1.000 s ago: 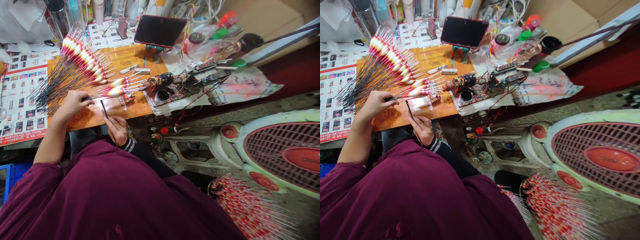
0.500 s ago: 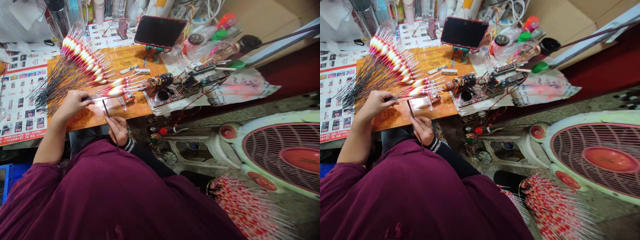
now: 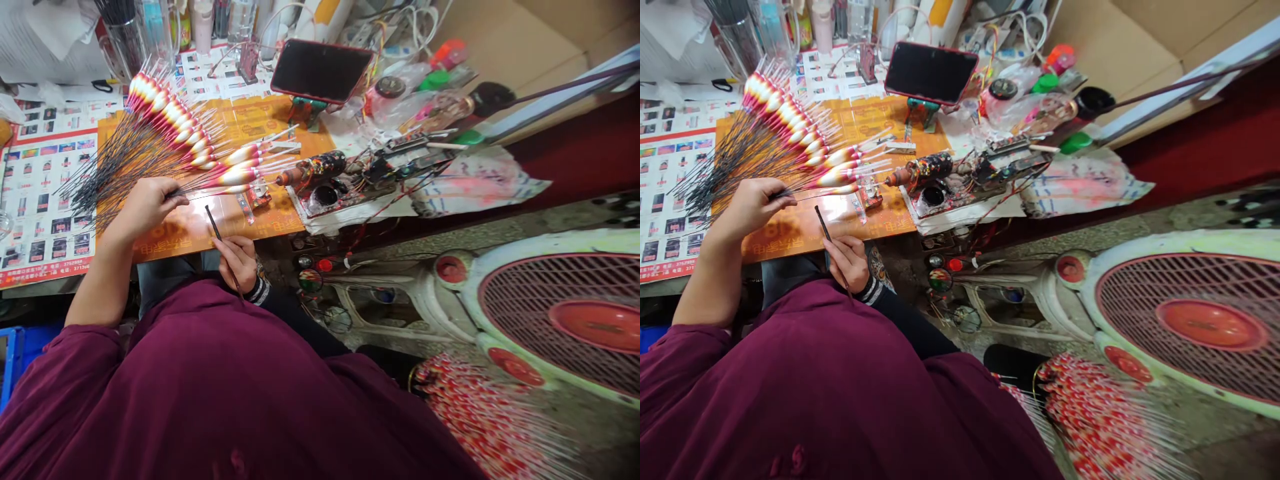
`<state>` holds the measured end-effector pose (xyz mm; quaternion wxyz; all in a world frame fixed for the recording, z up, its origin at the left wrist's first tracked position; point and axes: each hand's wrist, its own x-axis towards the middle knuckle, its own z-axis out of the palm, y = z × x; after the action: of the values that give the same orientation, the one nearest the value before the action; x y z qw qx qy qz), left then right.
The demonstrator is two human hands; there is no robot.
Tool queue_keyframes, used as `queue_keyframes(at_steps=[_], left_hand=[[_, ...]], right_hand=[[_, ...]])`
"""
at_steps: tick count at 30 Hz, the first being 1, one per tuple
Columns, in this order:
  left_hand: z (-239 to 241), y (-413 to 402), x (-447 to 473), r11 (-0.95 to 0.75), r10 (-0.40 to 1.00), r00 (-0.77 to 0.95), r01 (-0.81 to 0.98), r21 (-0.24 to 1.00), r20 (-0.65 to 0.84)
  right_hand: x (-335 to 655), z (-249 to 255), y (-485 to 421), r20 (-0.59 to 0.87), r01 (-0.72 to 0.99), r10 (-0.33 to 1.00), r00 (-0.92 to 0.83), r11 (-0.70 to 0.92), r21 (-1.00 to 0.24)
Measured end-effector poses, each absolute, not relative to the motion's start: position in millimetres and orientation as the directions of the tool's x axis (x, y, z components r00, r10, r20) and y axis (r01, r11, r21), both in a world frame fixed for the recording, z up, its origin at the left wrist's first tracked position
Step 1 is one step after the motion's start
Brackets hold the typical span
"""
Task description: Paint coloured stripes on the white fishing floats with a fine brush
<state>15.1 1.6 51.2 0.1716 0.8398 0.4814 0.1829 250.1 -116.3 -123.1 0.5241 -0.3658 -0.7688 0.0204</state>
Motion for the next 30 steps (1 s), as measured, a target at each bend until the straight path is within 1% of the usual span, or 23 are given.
queue_keyframes(at_steps=[4, 8, 12, 15, 21, 23, 26, 30], left_hand=[[73.3, -1.3, 1.3, -0.438, 0.899, 0.387, 0.808, 0.394, 0.205], [77.6, 7.4, -15.5, -0.337, 0.925, 0.250, 0.887, 0.315, 0.285], [62.2, 24.6, -25.1, -0.286, 0.941, 0.239, 0.941, 0.182, 0.241], [49.9, 35.2, -26.1, -0.262, 0.948, 0.228, 0.955, 0.138, 0.222], [34.4, 48.4, -25.7, -0.268, 0.949, 0.235, 0.952, 0.146, 0.209], [33.6, 51.0, -26.3, -0.258, 0.953, 0.222, 0.952, 0.165, 0.207], [41.1, 50.7, -27.5, -0.267, 0.952, 0.221, 0.939, 0.218, 0.212], [61.4, 42.1, -27.9, -0.304, 0.944, 0.248, 0.910, 0.283, 0.215]], right_hand=[[249.5, -129.0, -115.0, 0.762, 0.538, 0.619, -0.187, 0.714, -0.448], [246.6, -129.8, -115.1, 0.778, 0.571, 0.607, -0.163, 0.701, -0.427], [246.1, -125.6, -114.7, 0.778, 0.543, 0.598, -0.190, 0.724, -0.424], [246.1, -124.2, -113.9, 0.790, 0.526, 0.584, -0.186, 0.738, -0.422], [245.1, -127.1, -112.8, 0.758, 0.526, 0.626, -0.183, 0.714, -0.462], [244.6, -127.7, -112.6, 0.768, 0.520, 0.615, -0.180, 0.722, -0.457], [243.6, -127.8, -112.3, 0.778, 0.543, 0.606, -0.169, 0.716, -0.439], [243.9, -126.4, -111.3, 0.752, 0.538, 0.631, -0.191, 0.708, -0.458]])
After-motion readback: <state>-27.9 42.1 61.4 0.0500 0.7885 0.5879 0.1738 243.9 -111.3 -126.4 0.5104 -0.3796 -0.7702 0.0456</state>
